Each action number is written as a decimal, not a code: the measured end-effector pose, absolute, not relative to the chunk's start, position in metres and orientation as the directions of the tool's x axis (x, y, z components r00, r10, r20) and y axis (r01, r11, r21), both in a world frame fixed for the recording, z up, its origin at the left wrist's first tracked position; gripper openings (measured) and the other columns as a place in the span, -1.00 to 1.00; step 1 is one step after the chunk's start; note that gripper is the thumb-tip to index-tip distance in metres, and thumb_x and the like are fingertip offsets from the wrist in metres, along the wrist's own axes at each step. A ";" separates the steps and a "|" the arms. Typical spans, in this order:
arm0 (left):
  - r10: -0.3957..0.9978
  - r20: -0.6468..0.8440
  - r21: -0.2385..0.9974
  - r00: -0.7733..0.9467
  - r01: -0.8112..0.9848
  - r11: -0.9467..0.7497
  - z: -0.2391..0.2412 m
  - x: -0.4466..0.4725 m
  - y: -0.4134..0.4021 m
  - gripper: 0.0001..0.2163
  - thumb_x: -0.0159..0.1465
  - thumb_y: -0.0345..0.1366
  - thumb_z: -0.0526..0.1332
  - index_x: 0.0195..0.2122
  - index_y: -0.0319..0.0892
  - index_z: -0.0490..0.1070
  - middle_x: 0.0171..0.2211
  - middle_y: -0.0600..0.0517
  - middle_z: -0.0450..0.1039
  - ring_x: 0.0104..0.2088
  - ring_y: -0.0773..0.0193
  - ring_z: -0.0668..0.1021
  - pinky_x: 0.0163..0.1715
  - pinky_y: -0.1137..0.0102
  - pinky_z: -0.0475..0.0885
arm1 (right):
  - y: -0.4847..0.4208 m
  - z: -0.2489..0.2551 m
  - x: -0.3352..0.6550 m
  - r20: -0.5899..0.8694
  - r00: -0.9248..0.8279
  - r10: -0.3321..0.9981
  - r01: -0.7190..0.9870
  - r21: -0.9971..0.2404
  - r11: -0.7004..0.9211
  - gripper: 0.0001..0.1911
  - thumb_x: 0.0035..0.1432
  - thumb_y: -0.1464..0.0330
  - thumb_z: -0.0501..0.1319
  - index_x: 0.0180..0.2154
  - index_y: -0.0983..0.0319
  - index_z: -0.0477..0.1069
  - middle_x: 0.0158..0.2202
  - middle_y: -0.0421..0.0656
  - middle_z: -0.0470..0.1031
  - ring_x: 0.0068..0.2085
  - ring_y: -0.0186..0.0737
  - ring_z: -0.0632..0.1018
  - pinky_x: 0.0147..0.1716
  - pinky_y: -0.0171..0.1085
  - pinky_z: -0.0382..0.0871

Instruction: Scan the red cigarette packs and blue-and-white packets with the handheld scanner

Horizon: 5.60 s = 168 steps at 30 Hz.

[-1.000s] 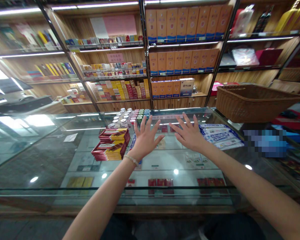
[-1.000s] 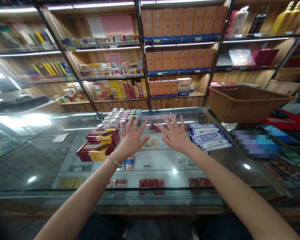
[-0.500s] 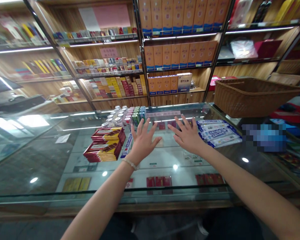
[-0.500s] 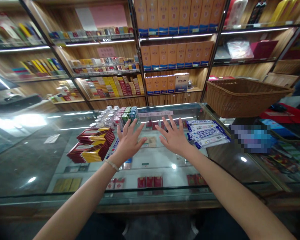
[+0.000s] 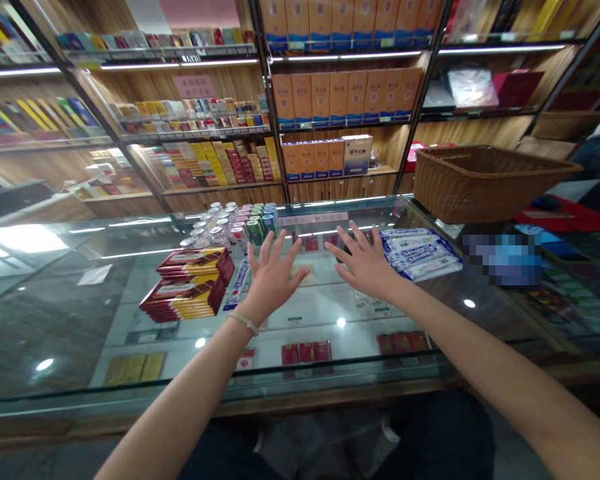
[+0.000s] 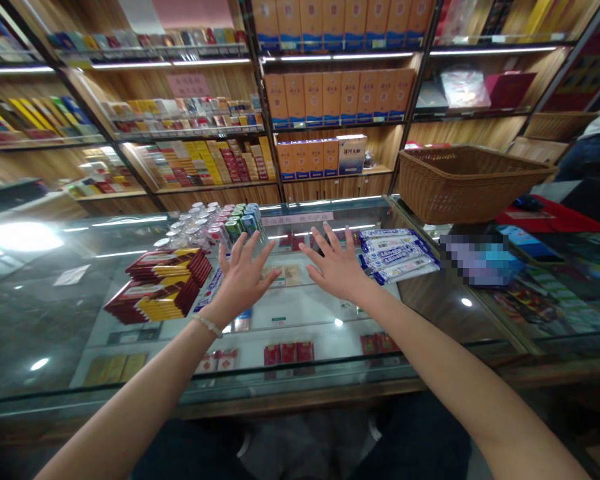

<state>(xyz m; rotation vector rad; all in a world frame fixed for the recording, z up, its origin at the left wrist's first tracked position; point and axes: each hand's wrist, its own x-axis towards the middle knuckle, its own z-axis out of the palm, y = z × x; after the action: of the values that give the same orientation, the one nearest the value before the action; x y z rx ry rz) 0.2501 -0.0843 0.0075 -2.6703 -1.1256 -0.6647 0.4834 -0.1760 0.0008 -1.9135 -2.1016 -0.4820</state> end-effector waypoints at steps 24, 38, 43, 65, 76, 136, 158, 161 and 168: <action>0.518 0.415 0.071 0.748 0.541 -0.838 0.038 0.398 -0.104 -0.54 0.40 0.06 0.19 0.25 0.03 0.48 0.54 -0.12 0.00 0.53 -0.23 -0.04 0.42 -0.36 -0.28 | -0.214 0.012 0.694 0.357 0.163 0.920 0.985 -0.009 -0.171 -0.50 0.41 0.07 0.09 0.29 -0.06 0.44 0.51 -0.10 0.15 0.51 0.26 0.05 0.36 0.44 -0.14; 0.447 0.298 0.046 0.843 0.455 -0.889 0.028 0.452 -0.122 -0.71 0.31 0.05 0.33 -0.09 0.06 0.69 0.45 -0.04 0.22 0.50 -0.33 0.06 0.36 -0.49 -0.29 | -0.245 -0.002 0.736 0.268 0.187 0.945 0.982 -0.015 -0.190 -0.63 0.21 0.05 0.37 0.05 -0.12 0.62 0.50 -0.14 0.18 0.50 0.35 0.05 0.31 0.50 -0.13; 0.443 0.263 0.037 0.857 0.449 -0.893 0.028 0.457 -0.124 -0.73 0.30 0.01 0.35 -0.12 0.02 0.71 0.45 -0.08 0.22 0.50 -0.35 0.05 0.36 -0.50 -0.29 | -0.240 -0.008 0.734 0.285 0.145 0.948 0.989 -0.018 -0.147 -0.69 0.23 0.10 0.36 0.01 -0.14 0.64 0.49 -0.19 0.20 0.50 0.32 0.07 0.32 0.50 -0.16; 0.431 0.265 -0.013 0.863 0.450 -0.893 0.028 0.473 -0.121 -0.72 0.25 0.00 0.40 -0.14 -0.04 0.70 0.45 -0.10 0.23 0.50 -0.32 0.05 0.38 -0.48 -0.30 | -0.241 0.003 0.735 0.434 0.190 0.881 0.981 -0.041 -0.191 -0.82 0.30 0.17 0.31 -0.14 -0.02 0.68 0.48 -0.19 0.22 0.50 0.29 0.07 0.32 0.48 -0.15; 0.401 0.352 -0.084 0.846 0.455 -0.886 0.021 0.483 -0.118 -0.82 0.28 -0.12 0.37 -0.22 -0.07 0.68 0.42 -0.09 0.28 0.49 -0.28 0.12 0.39 -0.48 -0.24 | -0.244 0.004 0.737 0.519 0.205 0.830 0.979 -0.100 -0.180 -0.85 0.27 0.19 0.34 -0.20 0.03 0.68 0.48 -0.14 0.21 0.50 0.31 0.07 0.33 0.50 -0.18; 0.572 0.593 -0.014 0.567 0.718 -0.696 0.046 0.218 -0.048 -0.78 0.34 -0.12 0.34 -0.02 0.09 0.64 0.43 -0.08 0.28 0.47 -0.24 0.17 0.37 -0.46 -0.33 | -0.133 0.021 0.504 0.672 -0.175 0.719 0.984 0.094 0.152 -0.76 0.22 0.21 0.37 -0.08 0.13 0.56 0.47 0.05 0.21 0.48 0.27 0.15 0.37 0.40 -0.07; 0.587 0.550 0.055 0.595 0.675 -0.736 0.044 0.208 -0.053 -0.79 0.37 -0.07 0.29 -0.05 0.11 0.67 0.44 -0.03 0.27 0.48 -0.20 0.14 0.37 -0.42 -0.37 | -0.144 0.007 0.493 0.766 -0.189 0.614 0.982 0.154 0.109 -0.82 0.37 0.21 0.24 -0.12 0.05 0.61 0.33 -0.11 0.46 0.40 0.12 0.31 0.38 0.28 -0.06; 0.582 0.547 0.049 0.602 0.671 -0.740 0.043 0.207 -0.051 -0.79 0.38 -0.06 0.28 -0.05 0.13 0.67 0.43 -0.02 0.27 0.48 -0.20 0.14 0.37 -0.42 -0.38 | -0.144 0.006 0.494 0.764 -0.193 0.615 0.981 0.157 0.113 -0.83 0.38 0.24 0.23 -0.16 0.03 0.62 0.32 -0.15 0.47 0.40 0.10 0.32 0.37 0.28 -0.05; 0.581 0.540 0.051 0.609 0.665 -0.745 0.043 0.208 -0.051 -0.78 0.42 -0.06 0.23 -0.11 0.11 0.69 0.44 0.02 0.26 0.48 -0.20 0.14 0.38 -0.42 -0.41 | -0.143 0.006 0.494 0.765 -0.169 0.622 0.985 0.111 0.131 -0.82 0.37 0.25 0.24 -0.20 0.01 0.66 0.31 -0.17 0.49 0.38 0.13 0.33 0.33 0.28 -0.03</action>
<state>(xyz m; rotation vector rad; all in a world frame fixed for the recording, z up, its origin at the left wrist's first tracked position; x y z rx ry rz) 0.2084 -0.0508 0.0427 -2.6767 -1.0447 -0.8141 0.4938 -0.1429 0.0059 -1.5437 -1.8591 -0.8484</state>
